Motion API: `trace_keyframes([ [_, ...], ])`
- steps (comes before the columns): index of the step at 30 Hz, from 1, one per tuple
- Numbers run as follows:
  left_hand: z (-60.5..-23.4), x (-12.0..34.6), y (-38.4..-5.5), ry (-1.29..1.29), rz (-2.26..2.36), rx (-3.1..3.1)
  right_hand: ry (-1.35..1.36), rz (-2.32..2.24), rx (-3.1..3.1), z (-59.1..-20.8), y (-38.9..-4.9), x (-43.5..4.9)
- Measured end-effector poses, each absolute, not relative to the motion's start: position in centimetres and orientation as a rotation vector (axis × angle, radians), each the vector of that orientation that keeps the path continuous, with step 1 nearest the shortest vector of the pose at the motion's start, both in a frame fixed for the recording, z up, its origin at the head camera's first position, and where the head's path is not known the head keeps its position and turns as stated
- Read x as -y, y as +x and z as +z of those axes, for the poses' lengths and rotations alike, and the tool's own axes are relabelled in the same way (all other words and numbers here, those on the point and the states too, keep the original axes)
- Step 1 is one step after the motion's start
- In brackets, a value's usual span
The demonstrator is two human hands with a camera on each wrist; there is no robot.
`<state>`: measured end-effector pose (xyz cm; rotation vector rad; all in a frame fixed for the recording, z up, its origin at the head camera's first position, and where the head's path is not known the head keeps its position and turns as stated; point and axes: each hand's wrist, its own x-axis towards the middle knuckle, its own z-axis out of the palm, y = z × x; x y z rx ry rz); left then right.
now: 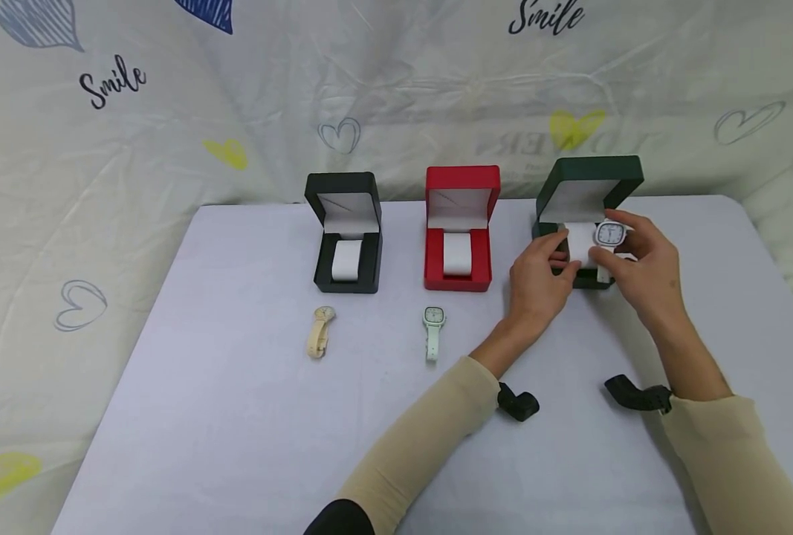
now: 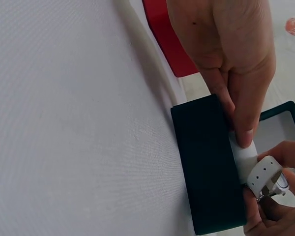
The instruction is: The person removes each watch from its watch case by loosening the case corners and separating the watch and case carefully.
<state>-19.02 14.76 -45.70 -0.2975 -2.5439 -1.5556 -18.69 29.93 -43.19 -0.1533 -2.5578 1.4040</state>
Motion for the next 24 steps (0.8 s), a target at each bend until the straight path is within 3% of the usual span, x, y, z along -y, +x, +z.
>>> trace_keyframes([
  [24, -46.09, -14.63, -19.31, -0.306, -1.510, 2.555, -0.211, 1.406, 2.546, -43.68, -18.95, -29.98],
])
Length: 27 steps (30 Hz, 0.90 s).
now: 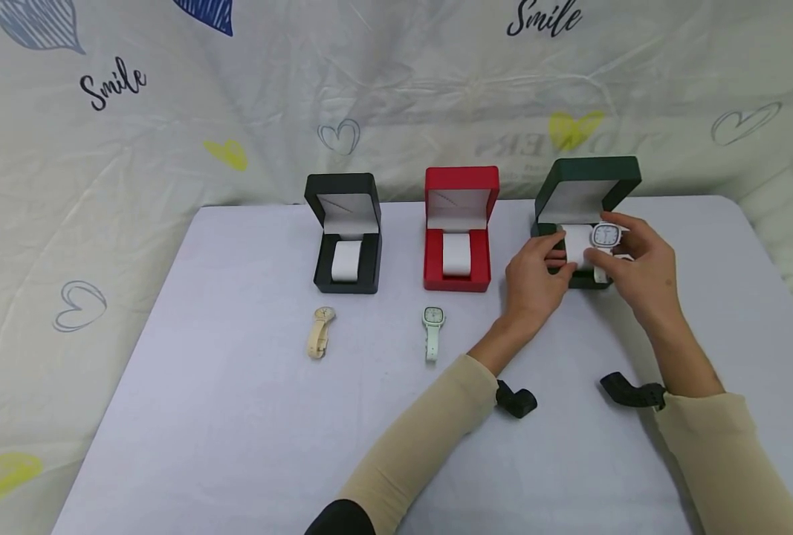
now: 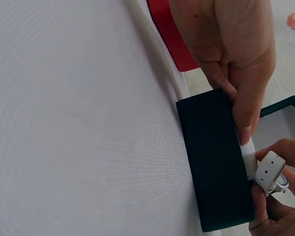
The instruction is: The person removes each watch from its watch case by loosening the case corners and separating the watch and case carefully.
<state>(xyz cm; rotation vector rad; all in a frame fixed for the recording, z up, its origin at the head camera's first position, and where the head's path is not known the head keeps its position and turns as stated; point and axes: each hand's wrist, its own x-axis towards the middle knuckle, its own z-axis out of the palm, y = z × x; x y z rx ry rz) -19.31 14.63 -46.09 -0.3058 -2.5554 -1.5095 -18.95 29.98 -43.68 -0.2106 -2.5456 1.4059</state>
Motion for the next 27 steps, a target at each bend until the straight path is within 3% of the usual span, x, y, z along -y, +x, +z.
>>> trace_keyframes([
  [27, -45.15, -14.41, -19.59, -0.273, -1.403, 2.647, -0.218, 1.418, 2.528, -44.43, -19.04, -30.05],
])
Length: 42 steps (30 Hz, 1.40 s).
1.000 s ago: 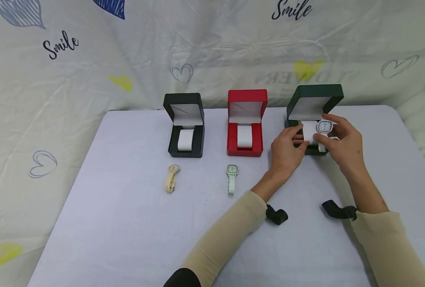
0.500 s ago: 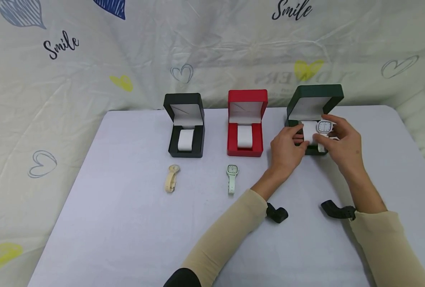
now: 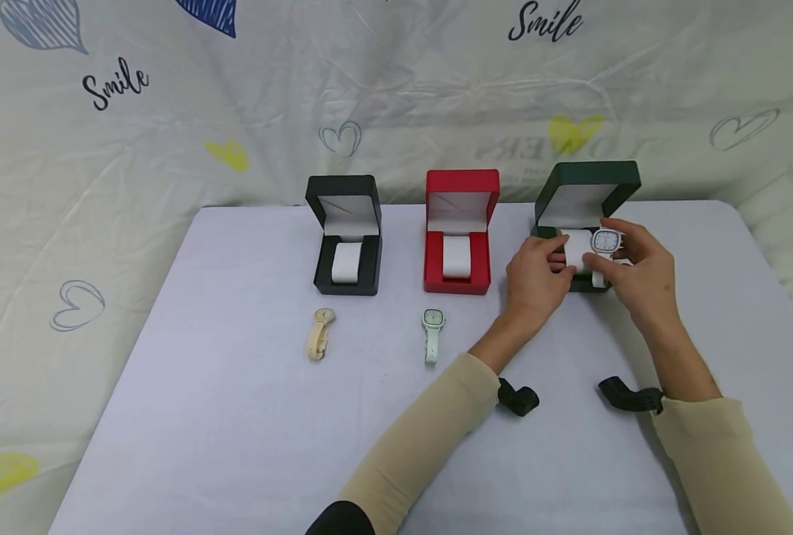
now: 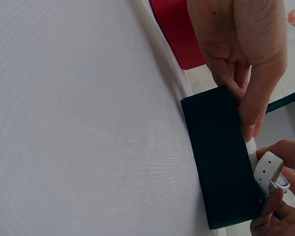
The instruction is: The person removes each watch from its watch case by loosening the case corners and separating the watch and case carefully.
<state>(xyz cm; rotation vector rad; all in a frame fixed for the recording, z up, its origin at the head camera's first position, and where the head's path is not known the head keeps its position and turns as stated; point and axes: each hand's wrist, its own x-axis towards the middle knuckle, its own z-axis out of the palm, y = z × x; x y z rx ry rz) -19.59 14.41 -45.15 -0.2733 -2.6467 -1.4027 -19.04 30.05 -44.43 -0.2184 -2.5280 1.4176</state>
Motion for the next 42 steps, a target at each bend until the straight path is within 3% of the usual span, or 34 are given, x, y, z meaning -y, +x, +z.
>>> trace_keyframes([
  [42, -46.5, -14.0, -20.3, -0.304, -1.301, 2.691, -0.169, 1.435, 2.540, -44.9, -18.9, -30.5],
])
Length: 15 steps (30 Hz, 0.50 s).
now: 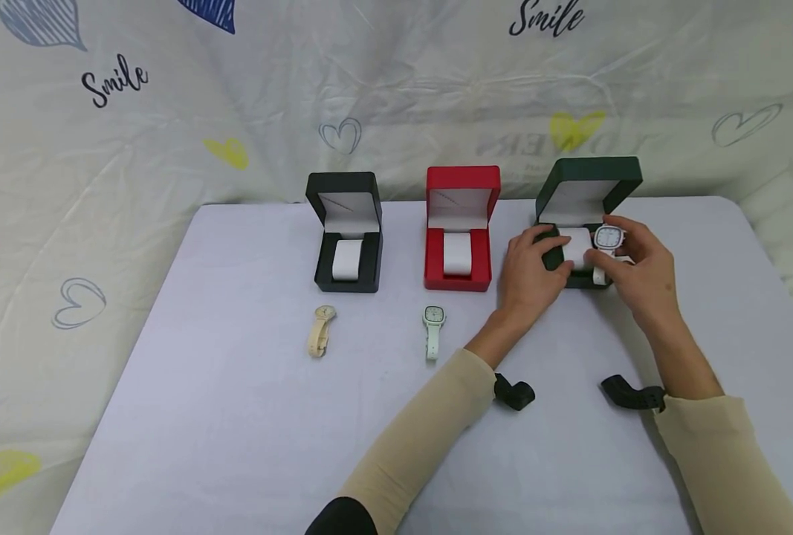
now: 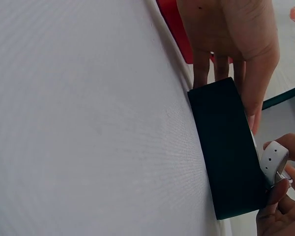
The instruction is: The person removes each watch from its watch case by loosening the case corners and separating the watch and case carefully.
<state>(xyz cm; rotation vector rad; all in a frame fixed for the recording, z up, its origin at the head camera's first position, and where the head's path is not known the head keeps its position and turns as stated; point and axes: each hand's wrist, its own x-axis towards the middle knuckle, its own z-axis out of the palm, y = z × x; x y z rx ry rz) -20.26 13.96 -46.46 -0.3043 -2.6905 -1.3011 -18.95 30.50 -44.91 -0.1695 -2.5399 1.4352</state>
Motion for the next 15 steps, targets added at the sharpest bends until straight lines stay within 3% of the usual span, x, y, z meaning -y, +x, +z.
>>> trace_keyframes([
  [15, -46.31, -14.16, -19.85, -0.246, -1.315, 2.685, -0.179, 1.478, 2.552, -44.42, -18.30, -30.72],
])
